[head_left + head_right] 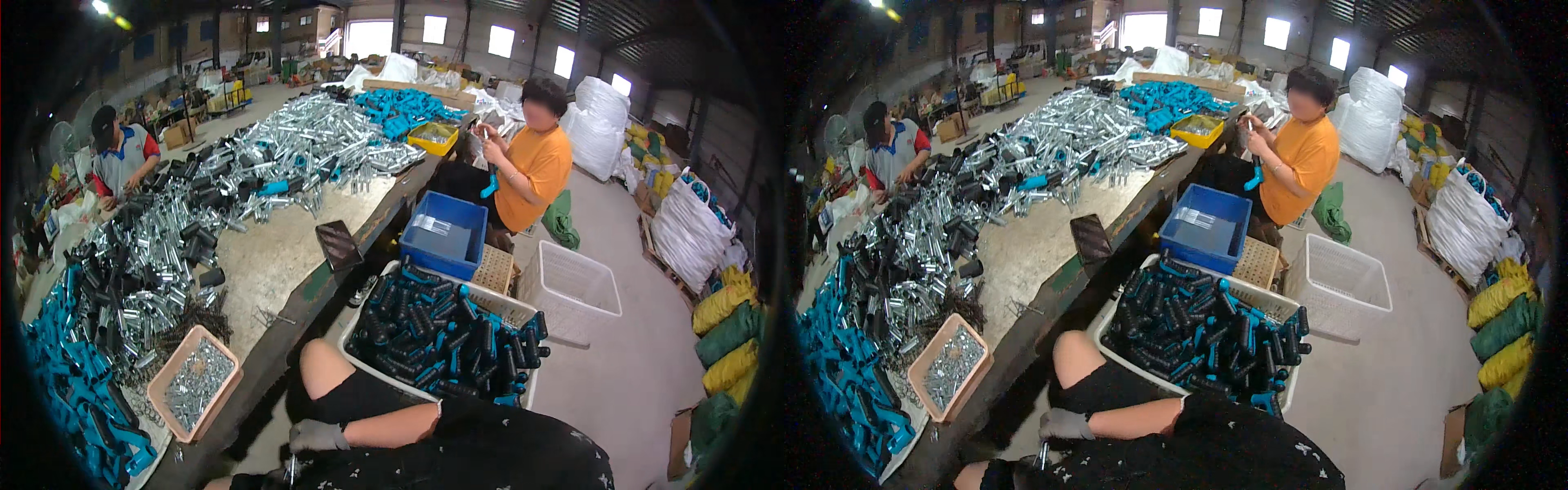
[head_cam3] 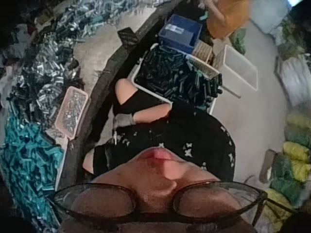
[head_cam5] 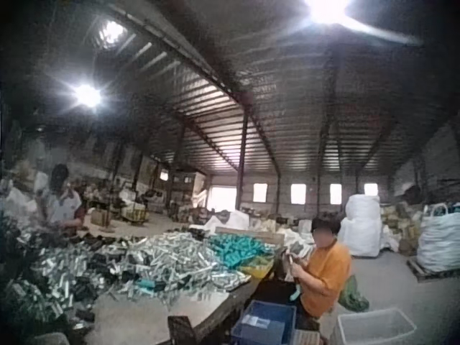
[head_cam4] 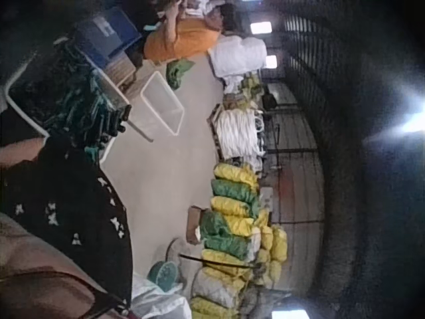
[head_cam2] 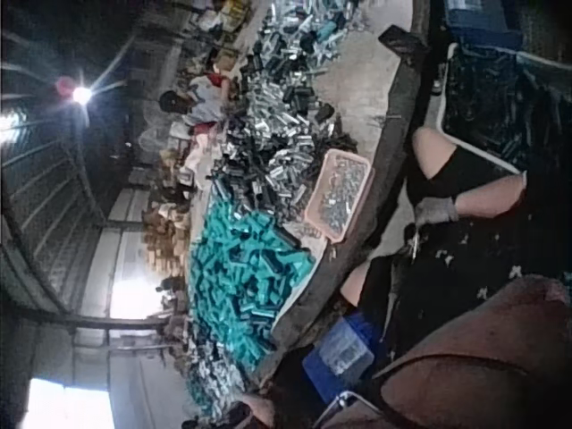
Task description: The person assembles tools by fitting metal barrels, springs, and plastic housings together and inserting pins into the assemblies by hand.
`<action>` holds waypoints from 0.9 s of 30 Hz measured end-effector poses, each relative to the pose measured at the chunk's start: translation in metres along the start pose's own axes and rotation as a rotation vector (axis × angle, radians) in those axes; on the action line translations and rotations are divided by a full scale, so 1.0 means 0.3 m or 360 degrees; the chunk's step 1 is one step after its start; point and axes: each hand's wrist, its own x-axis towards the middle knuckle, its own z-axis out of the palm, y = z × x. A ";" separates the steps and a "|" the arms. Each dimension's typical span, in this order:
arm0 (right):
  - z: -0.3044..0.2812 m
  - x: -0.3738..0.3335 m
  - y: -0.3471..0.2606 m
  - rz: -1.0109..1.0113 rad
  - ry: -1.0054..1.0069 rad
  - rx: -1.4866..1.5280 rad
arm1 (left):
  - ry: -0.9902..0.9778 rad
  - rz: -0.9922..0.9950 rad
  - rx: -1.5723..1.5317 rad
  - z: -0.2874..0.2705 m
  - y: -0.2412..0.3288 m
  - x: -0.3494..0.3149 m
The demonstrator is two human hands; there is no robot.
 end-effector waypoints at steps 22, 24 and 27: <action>-0.012 0.000 -0.038 -0.0084 -0.0128 -0.0119 | -0.0153 -0.0132 -0.0249 0.031 0.083 -0.090; -0.004 0.009 -0.041 0.0205 -0.0123 -0.0103 | -0.0138 -0.0136 -0.0258 0.024 0.078 -0.074; 0.008 0.012 0.021 -0.0468 -0.0019 -0.0383 | -0.0096 -0.0162 -0.0261 0.005 0.075 -0.067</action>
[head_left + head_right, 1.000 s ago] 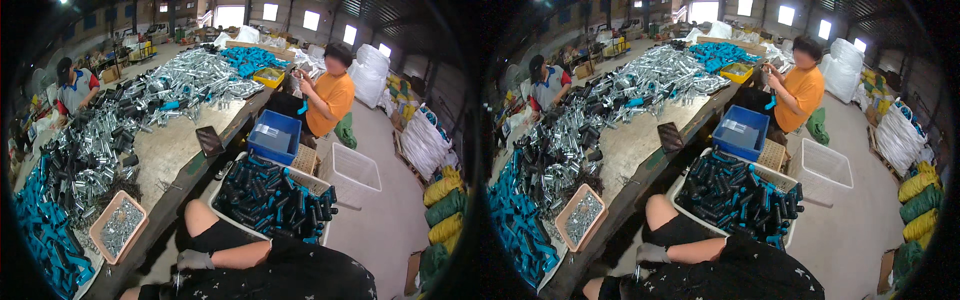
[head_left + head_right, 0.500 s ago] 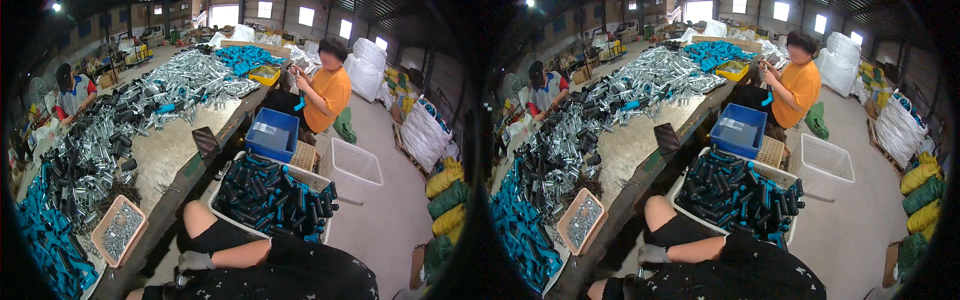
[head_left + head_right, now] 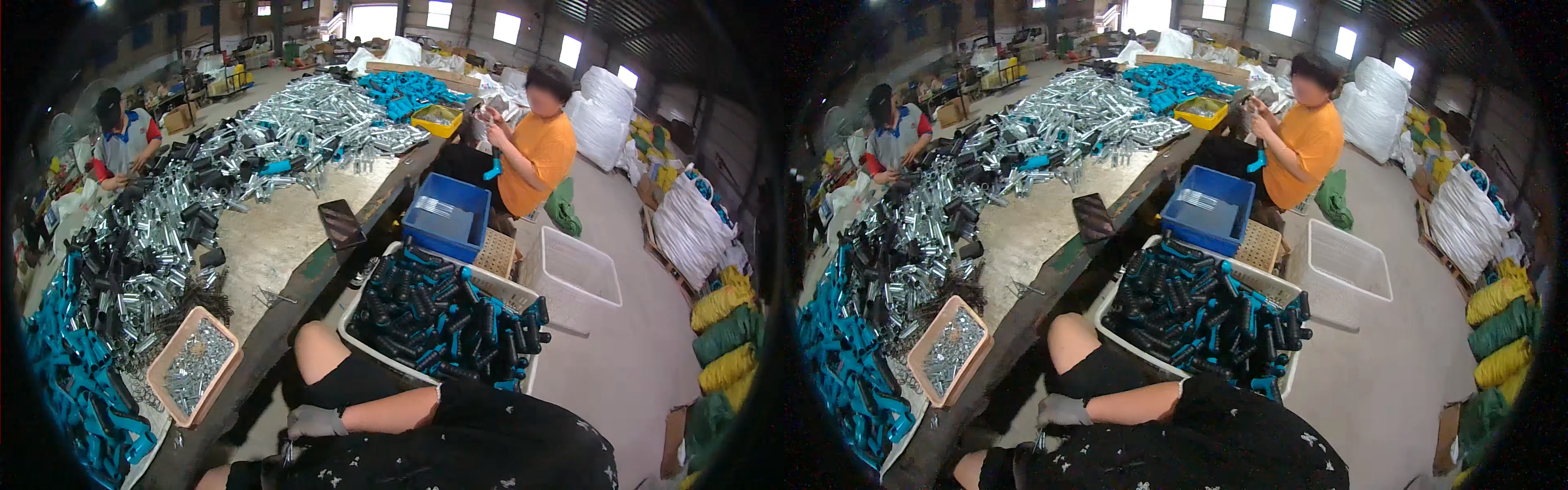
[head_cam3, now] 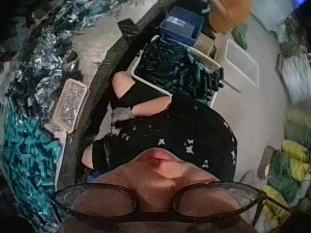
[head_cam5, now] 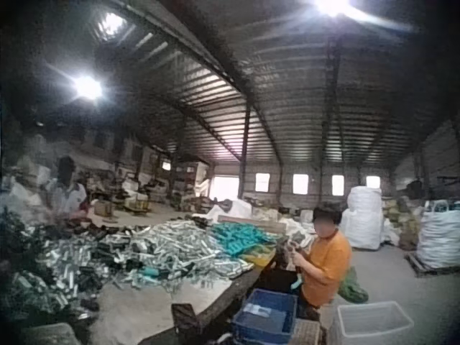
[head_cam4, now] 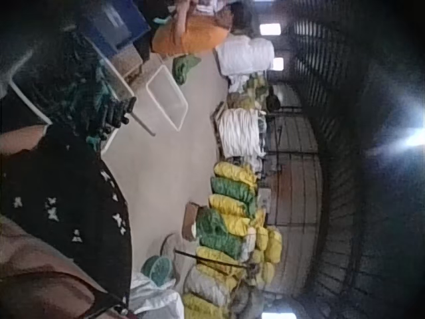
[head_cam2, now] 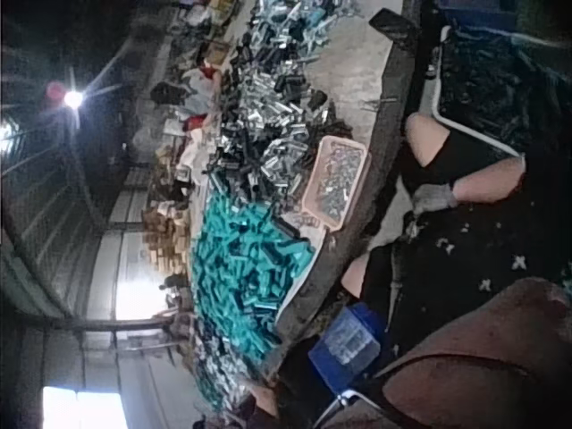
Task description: The person assembles tools by fitting metal barrels, springs, and plastic housings together and inserting pins into the assemblies by hand.
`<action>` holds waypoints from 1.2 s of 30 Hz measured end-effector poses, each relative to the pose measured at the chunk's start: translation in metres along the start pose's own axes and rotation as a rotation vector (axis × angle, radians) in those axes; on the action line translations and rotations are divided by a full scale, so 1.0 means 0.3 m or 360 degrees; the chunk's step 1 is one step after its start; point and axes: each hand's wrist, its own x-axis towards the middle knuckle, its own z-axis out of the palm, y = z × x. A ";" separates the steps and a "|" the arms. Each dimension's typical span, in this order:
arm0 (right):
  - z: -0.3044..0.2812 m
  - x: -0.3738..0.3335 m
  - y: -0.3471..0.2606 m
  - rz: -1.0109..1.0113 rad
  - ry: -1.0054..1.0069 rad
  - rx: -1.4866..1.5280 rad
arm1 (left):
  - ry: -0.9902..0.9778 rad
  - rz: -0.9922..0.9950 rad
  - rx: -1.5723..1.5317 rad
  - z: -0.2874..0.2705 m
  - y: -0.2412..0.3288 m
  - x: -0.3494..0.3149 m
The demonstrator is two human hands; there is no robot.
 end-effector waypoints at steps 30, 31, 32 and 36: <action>-0.018 -0.003 -0.003 0.0602 0.0023 0.0487 | 0.0067 -0.0165 -0.0247 -0.037 0.063 0.034; -0.007 0.006 -0.001 0.0583 -0.0037 0.0498 | 0.0108 -0.0212 -0.0240 -0.040 0.075 -0.002; -0.003 0.011 0.000 0.0565 -0.0051 0.0425 | 0.0155 -0.0270 -0.0236 -0.043 0.088 -0.046; -0.050 -0.007 -0.057 0.0352 -0.0126 0.0235 | 0.0435 -0.0597 -0.0241 -0.008 0.224 -0.353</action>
